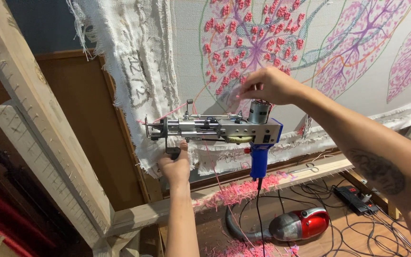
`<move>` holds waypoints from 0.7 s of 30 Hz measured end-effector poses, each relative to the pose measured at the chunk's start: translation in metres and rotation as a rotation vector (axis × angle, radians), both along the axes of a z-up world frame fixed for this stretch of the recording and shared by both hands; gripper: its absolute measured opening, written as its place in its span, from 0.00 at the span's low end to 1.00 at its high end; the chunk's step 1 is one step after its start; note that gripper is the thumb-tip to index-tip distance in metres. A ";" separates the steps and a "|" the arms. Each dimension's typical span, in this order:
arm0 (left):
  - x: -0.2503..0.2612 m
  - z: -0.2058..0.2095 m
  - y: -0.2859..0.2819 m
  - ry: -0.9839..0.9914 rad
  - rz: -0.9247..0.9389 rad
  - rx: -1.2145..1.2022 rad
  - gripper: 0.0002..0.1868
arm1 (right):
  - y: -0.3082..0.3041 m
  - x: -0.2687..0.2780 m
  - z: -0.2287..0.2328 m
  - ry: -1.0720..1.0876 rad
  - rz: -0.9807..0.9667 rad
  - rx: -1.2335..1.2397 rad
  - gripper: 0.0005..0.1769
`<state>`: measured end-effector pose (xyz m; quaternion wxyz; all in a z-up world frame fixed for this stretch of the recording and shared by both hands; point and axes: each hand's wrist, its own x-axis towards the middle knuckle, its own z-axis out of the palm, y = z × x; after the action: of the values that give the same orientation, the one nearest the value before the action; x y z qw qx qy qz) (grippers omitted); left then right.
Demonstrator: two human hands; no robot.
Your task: Tufting a rug by using a power tufting gun to punch pink yarn through a fabric backing stretched on a wooden frame.
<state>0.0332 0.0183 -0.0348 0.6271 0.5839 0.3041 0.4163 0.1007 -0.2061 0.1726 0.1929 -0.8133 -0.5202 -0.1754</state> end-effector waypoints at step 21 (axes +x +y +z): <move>-0.046 0.055 -0.051 -0.237 -0.204 -0.152 0.21 | -0.085 -0.023 -0.085 1.152 0.284 0.745 0.44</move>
<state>-0.0124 -0.0324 0.0199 0.7399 0.5094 0.1979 0.3922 0.0776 -0.2911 0.0871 0.7249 -0.5805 -0.3418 0.1442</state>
